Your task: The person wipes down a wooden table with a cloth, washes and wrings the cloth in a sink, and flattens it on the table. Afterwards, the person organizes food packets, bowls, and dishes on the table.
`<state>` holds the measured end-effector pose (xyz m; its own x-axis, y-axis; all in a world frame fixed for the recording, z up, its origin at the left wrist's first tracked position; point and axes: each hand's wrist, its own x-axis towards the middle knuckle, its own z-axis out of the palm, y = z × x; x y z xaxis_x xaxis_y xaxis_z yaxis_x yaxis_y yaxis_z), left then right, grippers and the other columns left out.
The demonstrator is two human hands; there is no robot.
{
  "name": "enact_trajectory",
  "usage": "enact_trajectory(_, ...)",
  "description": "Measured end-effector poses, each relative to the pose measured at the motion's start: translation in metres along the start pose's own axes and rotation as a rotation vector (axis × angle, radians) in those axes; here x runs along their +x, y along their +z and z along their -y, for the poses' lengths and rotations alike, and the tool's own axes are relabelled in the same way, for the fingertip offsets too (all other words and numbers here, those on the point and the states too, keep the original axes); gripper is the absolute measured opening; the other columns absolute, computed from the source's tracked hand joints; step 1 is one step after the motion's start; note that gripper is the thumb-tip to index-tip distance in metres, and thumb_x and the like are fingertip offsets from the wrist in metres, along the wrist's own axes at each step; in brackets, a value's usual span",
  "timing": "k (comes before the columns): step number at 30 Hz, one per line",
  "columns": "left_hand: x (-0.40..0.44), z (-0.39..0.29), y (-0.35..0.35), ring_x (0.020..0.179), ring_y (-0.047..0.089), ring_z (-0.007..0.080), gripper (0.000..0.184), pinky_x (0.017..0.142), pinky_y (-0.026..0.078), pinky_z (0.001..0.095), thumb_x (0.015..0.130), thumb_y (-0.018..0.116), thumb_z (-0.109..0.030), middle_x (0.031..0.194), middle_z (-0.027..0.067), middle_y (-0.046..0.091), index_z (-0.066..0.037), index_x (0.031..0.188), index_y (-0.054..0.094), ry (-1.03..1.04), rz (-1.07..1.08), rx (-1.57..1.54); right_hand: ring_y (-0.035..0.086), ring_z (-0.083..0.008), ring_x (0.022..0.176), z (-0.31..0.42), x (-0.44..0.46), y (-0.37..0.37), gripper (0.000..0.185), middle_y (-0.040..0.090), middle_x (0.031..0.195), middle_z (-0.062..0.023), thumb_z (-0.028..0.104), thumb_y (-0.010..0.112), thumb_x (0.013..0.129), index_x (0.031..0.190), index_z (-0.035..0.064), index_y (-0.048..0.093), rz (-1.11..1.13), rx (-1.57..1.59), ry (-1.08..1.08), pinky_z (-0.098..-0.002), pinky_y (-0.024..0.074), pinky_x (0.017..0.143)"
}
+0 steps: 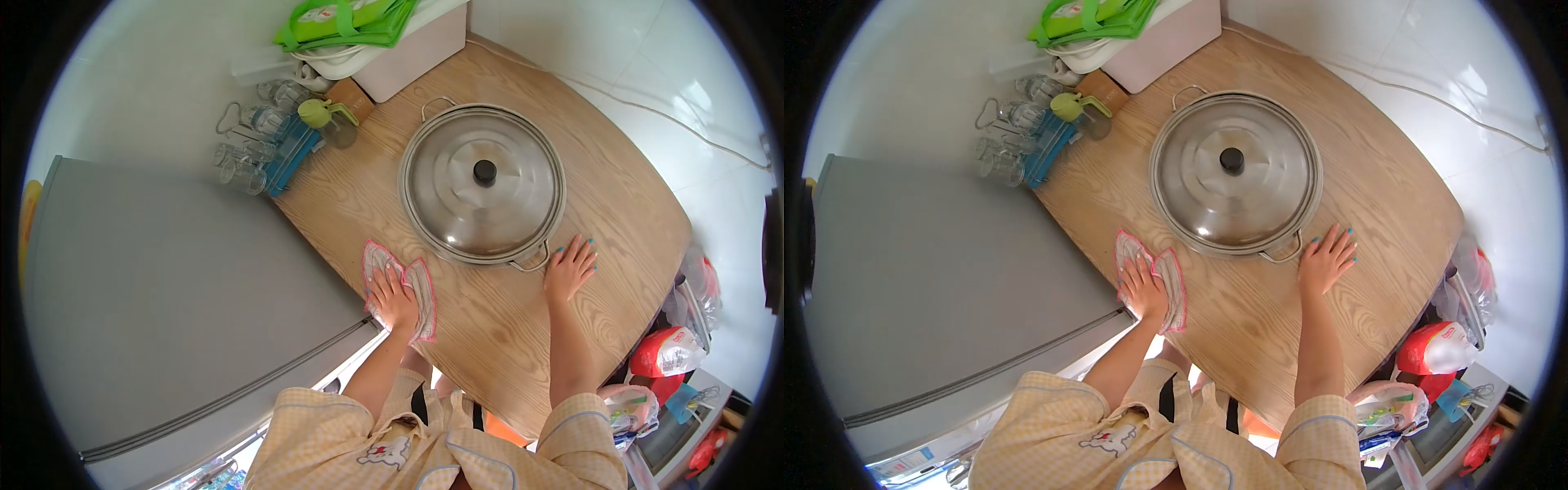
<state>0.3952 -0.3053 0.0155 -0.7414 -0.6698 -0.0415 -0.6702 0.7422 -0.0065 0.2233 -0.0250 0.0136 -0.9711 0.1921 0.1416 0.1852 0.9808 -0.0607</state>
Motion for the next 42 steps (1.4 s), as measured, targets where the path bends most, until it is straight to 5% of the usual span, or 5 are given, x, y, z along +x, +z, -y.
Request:
enact_trajectory(8, 0.043, 0.002, -0.017, 0.125, 0.014, 0.0399, 0.064, 0.100, 0.012, 0.0527, 0.078, 0.045, -0.029, 0.138, 0.0192, 0.013, -0.010, 0.134, 0.019, 0.211, 0.044, -0.070, 0.027, -0.0320, 0.121, -0.014, 0.040, -0.007, 0.054, 0.028, 0.134, -0.0144, 0.032, 0.042, 0.081, 0.130, 0.0126, 0.032, 0.197, 0.160, 0.035, -0.0462, 0.0219, 0.097)
enact_trajectory(15, 0.219, -0.036, -0.015, 0.124, 0.021, 0.0367, 0.053, 0.100, 0.018, 0.0486, 0.081, 0.044, -0.024, 0.136, 0.0158, 0.023, -0.014, 0.131, 0.029, 0.413, -0.124, -0.028, 0.019, -0.0335, 0.125, -0.009, 0.072, 0.014, 0.055, 0.020, 0.137, -0.0156, 0.029, 0.041, 0.082, 0.131, 0.0080, 0.027, 0.028, 0.007, -0.018, -0.0465, 0.0154, 0.101)
enact_trajectory(28, 0.458, -0.185, -0.012, 0.124, 0.021, 0.0366, 0.052, 0.098, 0.023, 0.0467, 0.082, 0.043, -0.025, 0.137, 0.0141, 0.021, -0.015, 0.131, 0.028, 1.265, -0.120, 0.014, 0.014, -0.0345, 0.127, -0.005, 0.078, -0.005, 0.060, 0.017, 0.138, -0.0151, 0.025, 0.043, 0.079, 0.132, 0.0064, 0.022, 0.179, 0.064, 0.027, -0.0474, 0.0093, 0.103)
enact_trajectory(37, 0.475, -0.330, -0.008, 0.125, 0.019, 0.0363, 0.049, 0.099, 0.021, 0.0489, 0.085, 0.039, -0.028, 0.138, 0.0117, 0.019, -0.020, 0.132, 0.027, 1.548, -0.090, -0.046, 0.016, -0.0358, 0.126, -0.008, 0.078, -0.005, 0.060, 0.018, 0.137, -0.0170, 0.025, 0.046, 0.077, 0.130, 0.0051, 0.026, 0.212, 0.113, 0.035, -0.0488, 0.0099, 0.102)
enact_trajectory(42, 0.454, -0.383, 0.007, 0.124, 0.021, 0.0378, 0.049, 0.096, 0.022, 0.0539, 0.086, 0.037, -0.033, 0.136, 0.0125, 0.023, -0.021, 0.131, 0.026, 1.426, -0.249, -0.042, 0.015, -0.0358, 0.126, -0.009, 0.079, -0.006, 0.059, 0.018, 0.137, -0.0175, 0.028, 0.046, 0.078, 0.130, 0.0053, 0.027, 0.215, 0.133, 0.038, -0.0492, 0.0100, 0.102)
